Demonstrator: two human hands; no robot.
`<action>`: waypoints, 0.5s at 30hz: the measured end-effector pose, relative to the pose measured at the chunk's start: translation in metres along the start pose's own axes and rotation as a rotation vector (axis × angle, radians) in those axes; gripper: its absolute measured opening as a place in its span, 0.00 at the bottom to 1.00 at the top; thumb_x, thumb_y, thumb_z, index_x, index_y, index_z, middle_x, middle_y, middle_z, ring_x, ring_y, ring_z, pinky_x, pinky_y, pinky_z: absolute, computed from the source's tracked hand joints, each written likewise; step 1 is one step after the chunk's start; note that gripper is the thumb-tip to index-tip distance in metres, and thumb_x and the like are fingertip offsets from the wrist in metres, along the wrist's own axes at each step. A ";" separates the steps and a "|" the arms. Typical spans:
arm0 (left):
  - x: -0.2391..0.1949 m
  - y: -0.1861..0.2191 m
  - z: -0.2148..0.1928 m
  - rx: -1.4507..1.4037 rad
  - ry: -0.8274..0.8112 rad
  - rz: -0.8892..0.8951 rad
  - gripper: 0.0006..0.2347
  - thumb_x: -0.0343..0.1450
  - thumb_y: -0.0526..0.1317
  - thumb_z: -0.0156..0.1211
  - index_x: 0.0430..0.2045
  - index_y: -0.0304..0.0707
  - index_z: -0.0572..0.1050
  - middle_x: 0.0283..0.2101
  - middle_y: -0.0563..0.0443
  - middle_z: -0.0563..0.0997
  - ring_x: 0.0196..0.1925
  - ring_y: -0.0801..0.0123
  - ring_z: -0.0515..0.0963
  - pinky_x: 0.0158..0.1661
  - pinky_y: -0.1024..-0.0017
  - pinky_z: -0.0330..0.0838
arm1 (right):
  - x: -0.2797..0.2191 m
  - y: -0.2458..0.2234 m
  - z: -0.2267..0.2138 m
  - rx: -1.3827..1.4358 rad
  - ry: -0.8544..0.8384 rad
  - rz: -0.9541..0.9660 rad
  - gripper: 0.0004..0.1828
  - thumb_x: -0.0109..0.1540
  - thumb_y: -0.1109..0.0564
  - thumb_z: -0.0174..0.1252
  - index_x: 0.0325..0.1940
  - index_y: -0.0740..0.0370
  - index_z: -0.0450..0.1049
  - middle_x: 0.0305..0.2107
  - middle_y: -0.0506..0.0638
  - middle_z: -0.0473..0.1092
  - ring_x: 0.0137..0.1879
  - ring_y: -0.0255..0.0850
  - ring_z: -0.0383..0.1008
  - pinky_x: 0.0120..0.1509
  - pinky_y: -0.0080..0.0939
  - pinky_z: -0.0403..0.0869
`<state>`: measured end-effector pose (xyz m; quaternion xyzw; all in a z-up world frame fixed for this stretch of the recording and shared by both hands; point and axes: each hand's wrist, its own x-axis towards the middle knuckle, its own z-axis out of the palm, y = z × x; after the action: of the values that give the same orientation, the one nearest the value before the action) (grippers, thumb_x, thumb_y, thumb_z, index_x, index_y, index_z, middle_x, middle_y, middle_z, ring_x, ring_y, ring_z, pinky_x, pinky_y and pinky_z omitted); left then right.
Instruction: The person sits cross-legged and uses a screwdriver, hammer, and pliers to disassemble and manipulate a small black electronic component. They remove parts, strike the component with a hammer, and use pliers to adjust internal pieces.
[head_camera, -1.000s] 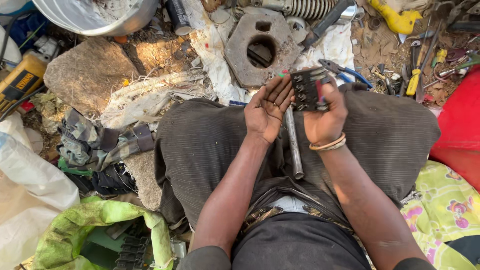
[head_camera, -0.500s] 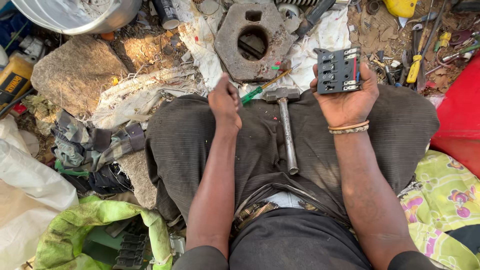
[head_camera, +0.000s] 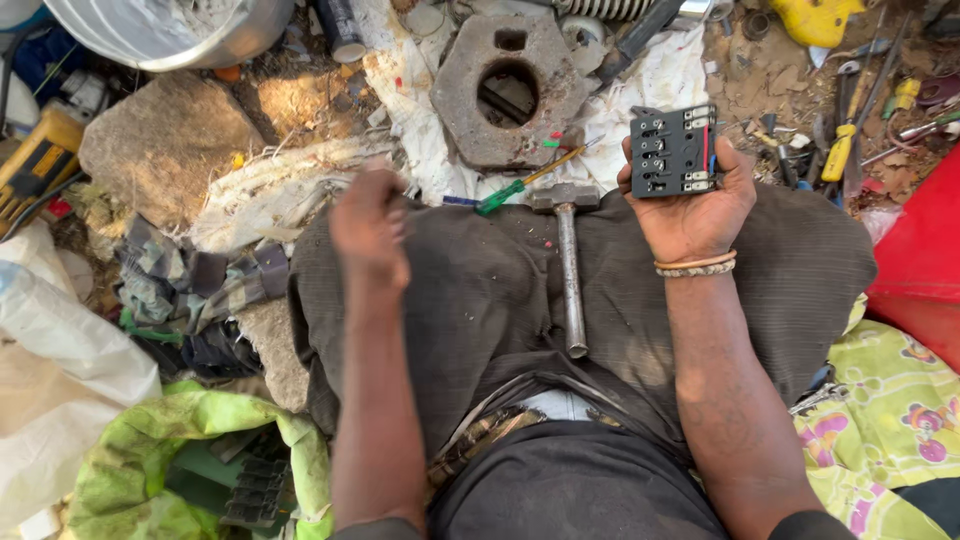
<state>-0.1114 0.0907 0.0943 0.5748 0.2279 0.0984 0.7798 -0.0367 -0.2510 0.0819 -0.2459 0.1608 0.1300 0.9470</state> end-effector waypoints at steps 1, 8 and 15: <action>-0.006 0.010 -0.017 -0.041 0.050 -0.039 0.13 0.77 0.45 0.54 0.20 0.46 0.69 0.18 0.63 0.62 0.17 0.81 0.57 0.17 0.77 0.51 | -0.001 0.002 0.000 -0.003 -0.008 0.014 0.30 0.63 0.43 0.60 0.64 0.64 0.72 0.57 0.63 0.73 0.65 0.63 0.75 0.60 0.61 0.76; -0.076 0.051 -0.134 -0.391 0.495 0.063 0.09 0.77 0.42 0.59 0.28 0.41 0.71 0.24 0.58 0.70 0.24 0.76 0.66 0.26 0.74 0.61 | -0.001 0.004 -0.002 -0.069 0.009 0.023 0.30 0.62 0.42 0.62 0.64 0.59 0.72 0.57 0.58 0.75 0.62 0.60 0.76 0.57 0.57 0.76; -0.206 0.066 -0.235 -0.076 0.941 0.299 0.12 0.78 0.45 0.58 0.28 0.38 0.73 0.20 0.57 0.65 0.20 0.78 0.62 0.21 0.74 0.55 | -0.002 0.008 -0.004 -0.120 0.003 0.132 0.30 0.64 0.42 0.58 0.64 0.61 0.71 0.54 0.60 0.72 0.57 0.58 0.73 0.56 0.54 0.72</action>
<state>-0.3949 0.2263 0.1508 0.4656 0.4665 0.4661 0.5902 -0.0420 -0.2467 0.0754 -0.2914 0.1702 0.2010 0.9196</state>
